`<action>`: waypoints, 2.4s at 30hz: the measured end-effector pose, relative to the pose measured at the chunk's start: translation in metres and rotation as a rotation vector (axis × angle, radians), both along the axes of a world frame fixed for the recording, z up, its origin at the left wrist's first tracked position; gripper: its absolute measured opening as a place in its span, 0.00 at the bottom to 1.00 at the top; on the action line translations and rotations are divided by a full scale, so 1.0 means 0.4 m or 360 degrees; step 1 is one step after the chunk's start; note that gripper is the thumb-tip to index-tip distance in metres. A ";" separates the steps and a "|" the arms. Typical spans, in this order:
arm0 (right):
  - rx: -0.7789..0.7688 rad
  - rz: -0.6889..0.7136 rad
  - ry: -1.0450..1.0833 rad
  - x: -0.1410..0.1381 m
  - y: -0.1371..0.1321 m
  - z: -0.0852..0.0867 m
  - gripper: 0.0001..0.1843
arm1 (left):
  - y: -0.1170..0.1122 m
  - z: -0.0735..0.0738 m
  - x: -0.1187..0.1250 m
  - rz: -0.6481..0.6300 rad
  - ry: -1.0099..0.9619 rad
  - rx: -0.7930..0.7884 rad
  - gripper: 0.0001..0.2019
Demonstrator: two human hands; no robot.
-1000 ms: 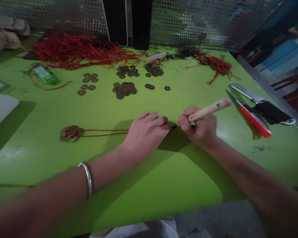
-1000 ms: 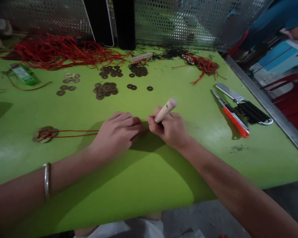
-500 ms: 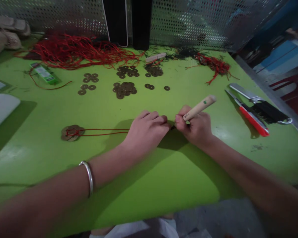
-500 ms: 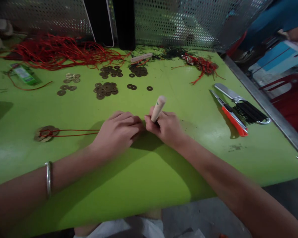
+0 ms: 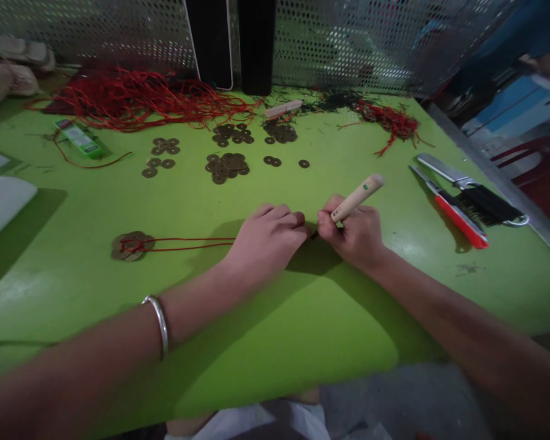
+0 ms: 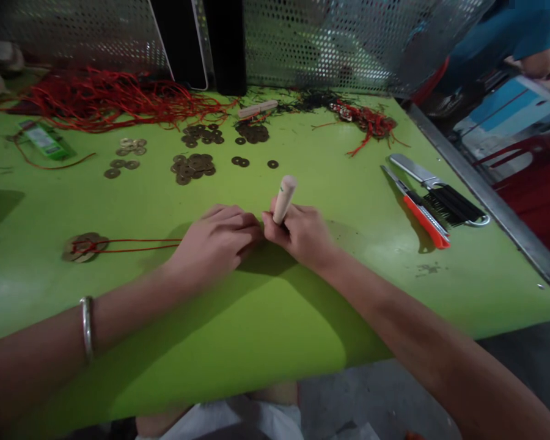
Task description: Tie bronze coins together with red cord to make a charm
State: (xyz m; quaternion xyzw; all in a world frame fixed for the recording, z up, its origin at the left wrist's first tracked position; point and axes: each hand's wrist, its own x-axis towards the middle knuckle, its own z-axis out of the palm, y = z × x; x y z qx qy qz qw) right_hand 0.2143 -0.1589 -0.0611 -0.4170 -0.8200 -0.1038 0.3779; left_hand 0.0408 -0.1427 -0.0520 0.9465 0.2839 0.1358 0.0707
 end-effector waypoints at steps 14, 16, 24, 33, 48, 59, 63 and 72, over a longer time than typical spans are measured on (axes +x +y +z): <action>-0.0032 0.0034 0.0056 -0.001 0.008 -0.003 0.14 | -0.001 -0.001 0.004 0.0008 0.0019 0.0007 0.08; -0.0040 0.0010 0.0050 -0.001 0.009 -0.003 0.13 | -0.001 -0.001 0.004 0.0013 0.0015 0.0023 0.08; 0.0005 -0.0013 0.0015 -0.001 0.008 -0.002 0.14 | 0.001 -0.007 0.000 -0.0007 -0.0015 0.0048 0.07; -0.0096 -0.0038 0.0058 -0.001 0.008 -0.002 0.14 | -0.001 -0.001 0.003 -0.0005 -0.0012 0.0093 0.07; -0.0145 -0.0007 0.0108 0.001 0.012 -0.007 0.15 | -0.001 -0.001 0.002 0.0014 -0.0010 0.0098 0.06; -0.0170 0.0051 0.0113 0.000 0.006 -0.003 0.14 | 0.002 -0.003 -0.001 -0.0011 -0.0031 0.0086 0.07; -0.0209 -0.0042 0.0102 0.000 0.004 -0.002 0.14 | 0.003 -0.003 0.000 -0.0011 -0.0050 0.0090 0.07; -0.0158 -0.0106 0.0308 0.023 0.008 0.009 0.15 | 0.002 -0.010 -0.003 -0.0025 -0.0055 0.0062 0.08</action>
